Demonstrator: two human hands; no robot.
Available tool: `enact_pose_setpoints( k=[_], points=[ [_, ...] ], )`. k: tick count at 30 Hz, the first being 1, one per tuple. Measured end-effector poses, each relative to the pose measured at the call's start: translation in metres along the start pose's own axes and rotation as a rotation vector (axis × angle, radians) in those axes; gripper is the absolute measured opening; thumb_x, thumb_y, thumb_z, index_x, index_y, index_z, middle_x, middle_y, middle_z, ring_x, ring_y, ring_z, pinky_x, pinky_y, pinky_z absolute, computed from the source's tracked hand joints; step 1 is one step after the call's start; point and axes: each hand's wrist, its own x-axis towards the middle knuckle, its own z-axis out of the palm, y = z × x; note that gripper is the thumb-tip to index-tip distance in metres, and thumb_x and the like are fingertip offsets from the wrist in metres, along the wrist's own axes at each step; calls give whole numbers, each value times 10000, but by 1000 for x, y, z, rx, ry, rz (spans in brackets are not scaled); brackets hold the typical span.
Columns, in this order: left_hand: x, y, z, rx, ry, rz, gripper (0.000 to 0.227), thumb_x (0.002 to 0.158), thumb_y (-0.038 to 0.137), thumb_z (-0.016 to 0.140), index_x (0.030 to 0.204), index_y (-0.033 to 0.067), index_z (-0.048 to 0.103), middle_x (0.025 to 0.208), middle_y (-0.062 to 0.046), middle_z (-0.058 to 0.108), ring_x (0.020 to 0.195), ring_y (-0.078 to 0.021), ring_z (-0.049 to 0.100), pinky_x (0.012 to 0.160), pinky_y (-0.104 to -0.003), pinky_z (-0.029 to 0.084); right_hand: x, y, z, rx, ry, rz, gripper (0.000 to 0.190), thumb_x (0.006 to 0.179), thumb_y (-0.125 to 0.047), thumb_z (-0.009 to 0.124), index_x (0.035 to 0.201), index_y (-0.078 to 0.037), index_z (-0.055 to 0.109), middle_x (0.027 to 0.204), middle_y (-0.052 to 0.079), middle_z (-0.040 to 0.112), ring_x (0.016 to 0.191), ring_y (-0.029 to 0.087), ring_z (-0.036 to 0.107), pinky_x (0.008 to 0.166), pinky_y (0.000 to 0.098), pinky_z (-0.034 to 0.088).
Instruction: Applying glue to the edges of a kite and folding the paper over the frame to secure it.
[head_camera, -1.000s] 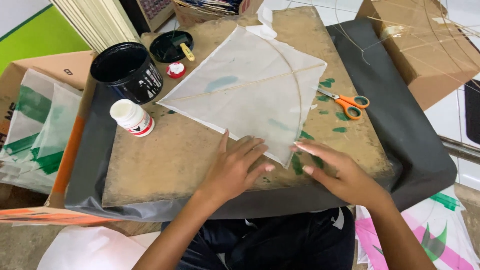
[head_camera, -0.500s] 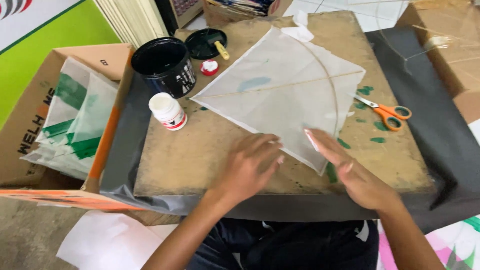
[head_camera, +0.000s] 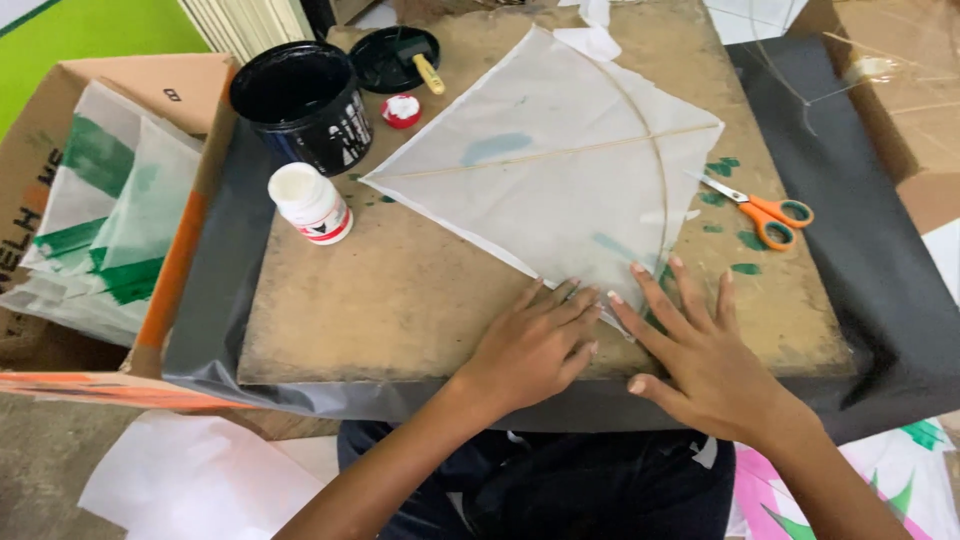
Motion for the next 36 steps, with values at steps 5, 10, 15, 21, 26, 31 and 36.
enact_pose_setpoints(
  k=[5,10,15,21,26,31,36],
  points=[
    [0,-2,6,25,-96,-39,520,1036,310,462,1437,-15,520,1518,-173,513,1431,-330,455,1206,-557,275,2,-8,-8,-76,46,-27,828,929,-728,310,1601,-244,272,1707,103,176,1552,441,136,1098,751,155],
    [2,-1,1,31,-112,-58,493,1037,305,444,1403,-2,565,1513,-165,519,1418,-340,464,1196,-578,275,4,-18,-16,-224,98,-21,864,888,-802,268,1545,-252,376,1681,83,261,1544,414,230,1079,797,241],
    [4,-2,-3,13,-201,-104,511,1048,349,390,1415,37,560,1538,-112,492,1454,-364,392,1204,-599,205,4,-21,-31,-447,42,-85,913,818,-876,288,1407,-225,536,1636,70,349,1497,387,332,1029,780,369],
    [3,2,-5,21,-194,-111,518,1045,373,401,1386,30,585,1543,-111,485,1472,-354,367,1206,-596,202,-4,-18,-42,-412,86,-12,928,819,-854,296,1392,-172,558,1635,69,370,1520,397,314,1083,776,334],
    [3,1,1,44,-170,-102,525,1032,380,417,1383,27,584,1536,-109,493,1465,-350,373,1205,-598,198,-2,-17,-33,-372,100,-60,897,832,-860,274,1409,-226,538,1625,77,369,1508,395,315,1055,794,323],
    [3,2,-3,49,-223,-122,541,1046,393,388,1412,35,559,1560,-104,462,1489,-333,334,1216,-578,173,-3,-18,-37,-486,44,-76,907,806,-886,265,1422,-272,521,1633,67,361,1507,367,316,1055,778,352],
    [4,2,-5,31,-260,-135,574,1051,412,356,1457,35,504,1581,-91,430,1504,-338,294,1210,-593,156,-4,-14,-44,-399,77,-52,864,825,-858,280,1371,-255,572,1629,76,368,1504,403,320,1057,804,331]
  ],
)
